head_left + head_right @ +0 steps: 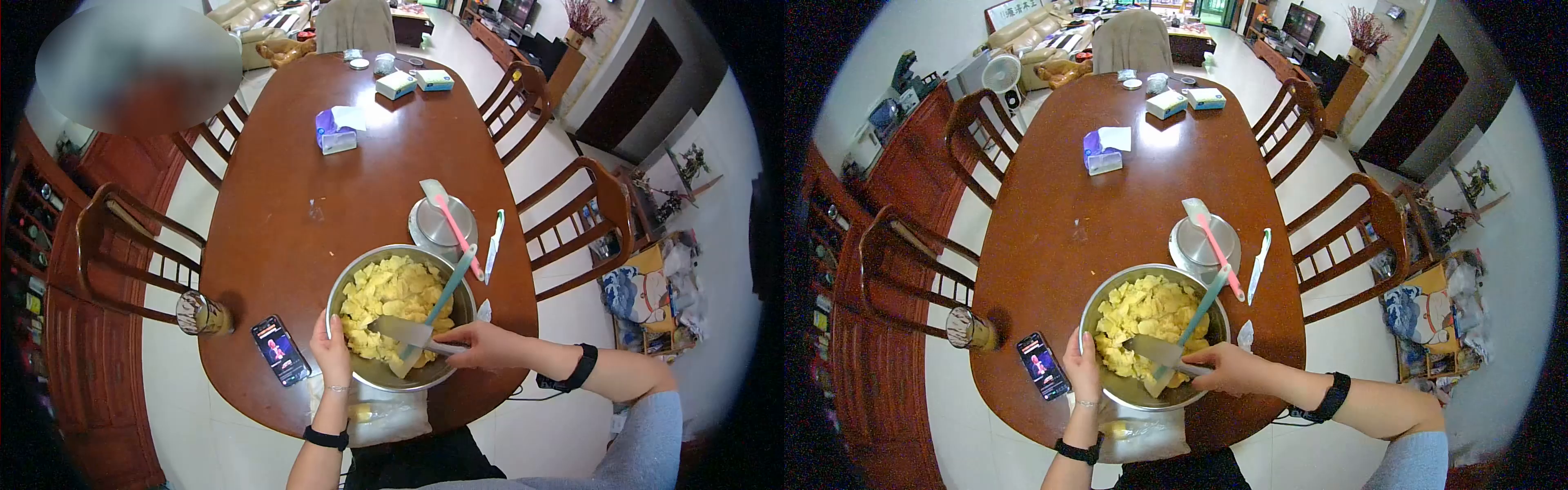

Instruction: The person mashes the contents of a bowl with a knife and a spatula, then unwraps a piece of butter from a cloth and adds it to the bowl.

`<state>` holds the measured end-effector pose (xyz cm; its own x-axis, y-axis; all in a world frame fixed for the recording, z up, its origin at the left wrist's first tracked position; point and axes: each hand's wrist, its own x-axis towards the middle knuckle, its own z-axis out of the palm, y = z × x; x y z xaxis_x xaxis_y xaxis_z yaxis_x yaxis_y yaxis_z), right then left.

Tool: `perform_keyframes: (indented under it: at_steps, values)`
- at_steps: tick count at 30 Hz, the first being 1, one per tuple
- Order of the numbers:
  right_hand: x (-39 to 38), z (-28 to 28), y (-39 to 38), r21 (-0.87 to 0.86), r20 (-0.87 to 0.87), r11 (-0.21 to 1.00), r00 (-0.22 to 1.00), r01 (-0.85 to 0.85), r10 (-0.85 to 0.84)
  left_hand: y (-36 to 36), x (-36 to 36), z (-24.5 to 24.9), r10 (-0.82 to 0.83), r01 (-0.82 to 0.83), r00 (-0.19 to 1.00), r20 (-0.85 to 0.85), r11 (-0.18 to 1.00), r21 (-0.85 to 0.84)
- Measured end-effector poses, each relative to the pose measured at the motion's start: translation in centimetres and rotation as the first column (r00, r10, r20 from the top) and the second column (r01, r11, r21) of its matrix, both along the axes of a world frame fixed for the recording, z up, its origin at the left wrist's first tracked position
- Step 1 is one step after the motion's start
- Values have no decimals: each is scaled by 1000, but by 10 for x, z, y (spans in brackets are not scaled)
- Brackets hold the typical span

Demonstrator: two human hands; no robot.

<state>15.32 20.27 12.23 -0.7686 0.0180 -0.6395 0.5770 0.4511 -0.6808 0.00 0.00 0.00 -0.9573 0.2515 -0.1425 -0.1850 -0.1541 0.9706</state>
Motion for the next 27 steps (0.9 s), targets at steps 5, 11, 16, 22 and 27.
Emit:
perform_keyframes:
  at_steps: [5,11,16,22,27]
  values:
    - [-4,17,7,-229,332,921,915,315,-231,2,-6,2,-40,40,999,-26,999,7]
    - [-2,111,-4,558,119,722,900,-410,419,-3,-20,-6,-97,96,995,-31,995,-28]
    - [-17,104,-14,586,173,578,784,-568,596,-1,-21,-2,-141,140,990,-10,989,-53]
    - [-22,93,-7,664,209,413,685,-624,698,-1,-21,-9,-146,146,989,-7,989,33]
    - [-12,84,-15,614,239,429,674,-663,699,-1,-20,-11,-135,134,990,-44,990,-34]
